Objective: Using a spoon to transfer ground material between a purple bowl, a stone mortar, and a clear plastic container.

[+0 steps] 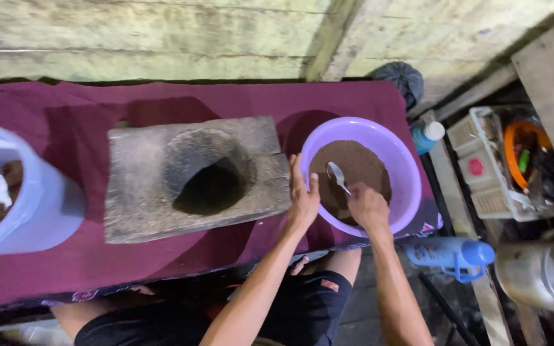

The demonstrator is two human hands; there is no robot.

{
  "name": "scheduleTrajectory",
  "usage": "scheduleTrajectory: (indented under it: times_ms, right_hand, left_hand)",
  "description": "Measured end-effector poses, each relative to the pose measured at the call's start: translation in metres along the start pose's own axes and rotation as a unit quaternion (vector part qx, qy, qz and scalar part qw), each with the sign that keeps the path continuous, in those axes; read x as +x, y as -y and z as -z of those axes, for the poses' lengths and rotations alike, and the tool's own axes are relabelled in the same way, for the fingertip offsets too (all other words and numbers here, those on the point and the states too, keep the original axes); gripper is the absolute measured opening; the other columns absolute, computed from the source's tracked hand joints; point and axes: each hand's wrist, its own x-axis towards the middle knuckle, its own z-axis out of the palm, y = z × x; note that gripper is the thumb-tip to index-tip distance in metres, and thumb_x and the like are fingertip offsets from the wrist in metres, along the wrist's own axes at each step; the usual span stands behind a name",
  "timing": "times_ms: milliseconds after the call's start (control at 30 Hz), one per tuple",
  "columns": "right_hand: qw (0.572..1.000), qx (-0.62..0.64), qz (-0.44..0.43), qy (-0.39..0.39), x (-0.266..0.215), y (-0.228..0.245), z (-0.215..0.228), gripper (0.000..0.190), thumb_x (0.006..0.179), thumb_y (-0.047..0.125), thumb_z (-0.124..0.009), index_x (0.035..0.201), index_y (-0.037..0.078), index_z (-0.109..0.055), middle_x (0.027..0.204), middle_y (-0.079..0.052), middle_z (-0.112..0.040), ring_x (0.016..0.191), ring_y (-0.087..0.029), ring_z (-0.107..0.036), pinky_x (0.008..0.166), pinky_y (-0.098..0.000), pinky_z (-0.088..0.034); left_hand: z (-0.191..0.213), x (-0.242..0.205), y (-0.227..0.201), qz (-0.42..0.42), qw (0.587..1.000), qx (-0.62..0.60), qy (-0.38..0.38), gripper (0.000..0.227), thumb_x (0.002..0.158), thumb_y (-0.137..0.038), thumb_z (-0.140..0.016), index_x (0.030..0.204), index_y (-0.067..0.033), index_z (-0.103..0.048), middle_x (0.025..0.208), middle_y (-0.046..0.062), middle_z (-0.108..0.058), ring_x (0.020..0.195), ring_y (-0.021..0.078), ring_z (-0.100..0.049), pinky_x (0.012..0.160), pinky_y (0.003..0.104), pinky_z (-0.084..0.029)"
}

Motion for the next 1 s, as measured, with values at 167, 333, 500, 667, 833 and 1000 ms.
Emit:
scheduleTrajectory:
  times_ms: [167, 333, 500, 667, 833, 1000]
  right_hand:
    - [0.990, -0.007, 0.061, -0.129, -0.070, 0.025, 0.040, 0.046, 0.088, 0.011, -0.064, 0.133, 0.017, -0.065, 0.117, -0.011, -0.061, 0.098, -0.043, -0.073, 0.088, -0.0560, -0.060]
    - [0.958, 0.018, 0.125, -0.256, -0.084, 0.020, 0.035, 0.058, 0.080, 0.001, -0.071, 0.137, 0.010, -0.062, 0.112, -0.012, -0.053, 0.093, -0.046, -0.070, 0.082, -0.0564, -0.061]
    - [0.970, 0.050, 0.083, -0.222, -0.074, 0.005, 0.023, 0.054, 0.086, 0.000, -0.063, 0.137, 0.017, -0.063, 0.113, -0.011, -0.055, 0.095, -0.046, -0.071, 0.084, -0.0577, -0.060]
    - [0.962, 0.095, 0.100, -0.237, -0.076, 0.009, 0.038, 0.034, 0.100, 0.004, -0.052, 0.128, 0.013, -0.070, 0.106, -0.013, -0.059, 0.099, -0.045, -0.068, 0.085, -0.0558, -0.056]
    - [0.960, 0.102, 0.106, -0.240, -0.075, 0.004, 0.035, 0.038, 0.097, 0.007, -0.052, 0.129, 0.018, -0.069, 0.106, -0.014, -0.059, 0.103, -0.045, -0.066, 0.090, -0.0538, -0.054]
    - [0.956, 0.110, 0.105, -0.252, -0.061, -0.013, 0.020, 0.035, 0.098, 0.008, -0.053, 0.125, 0.018, -0.072, 0.101, -0.015, -0.062, 0.104, -0.045, -0.066, 0.092, -0.0537, -0.053]
  left_hand:
    - [0.036, -0.019, -0.068, 0.047, 0.995, 0.042, 0.081, 0.067, 0.100, -0.016, -0.055, 0.159, -0.0164, -0.025, 0.166, 0.024, -0.015, 0.149, 0.0437, -0.027, 0.119, 0.056, -0.029]
    - [0.075, -0.029, -0.156, 0.101, 0.978, 0.044, 0.179, 0.073, 0.095, -0.019, -0.054, 0.159, -0.0260, -0.021, 0.170, 0.017, -0.002, 0.121, 0.0570, -0.054, 0.102, 0.064, -0.049]
    - [0.087, -0.037, -0.172, 0.055, 0.976, 0.051, 0.205, 0.071, 0.093, -0.017, -0.057, 0.156, -0.0109, -0.026, 0.168, 0.024, 0.001, 0.126, 0.0599, -0.046, 0.094, 0.065, -0.052]
    - [0.087, -0.034, -0.158, 0.069, 0.966, 0.053, 0.244, 0.074, 0.091, -0.024, -0.059, 0.157, -0.0115, -0.027, 0.167, 0.025, -0.003, 0.127, 0.0580, -0.046, 0.092, 0.062, -0.054]
    - [0.112, -0.023, -0.181, 0.091, 0.950, 0.009, 0.298, 0.073, 0.091, -0.026, -0.059, 0.155, -0.0026, -0.031, 0.162, 0.034, -0.012, 0.136, 0.0597, -0.036, 0.104, 0.065, -0.044]
    - [0.145, -0.017, -0.193, 0.014, 0.947, -0.037, 0.320, 0.047, 0.098, -0.025, -0.060, 0.143, -0.0113, -0.057, 0.136, 0.023, -0.061, 0.129, 0.0416, -0.058, 0.102, 0.055, -0.051]
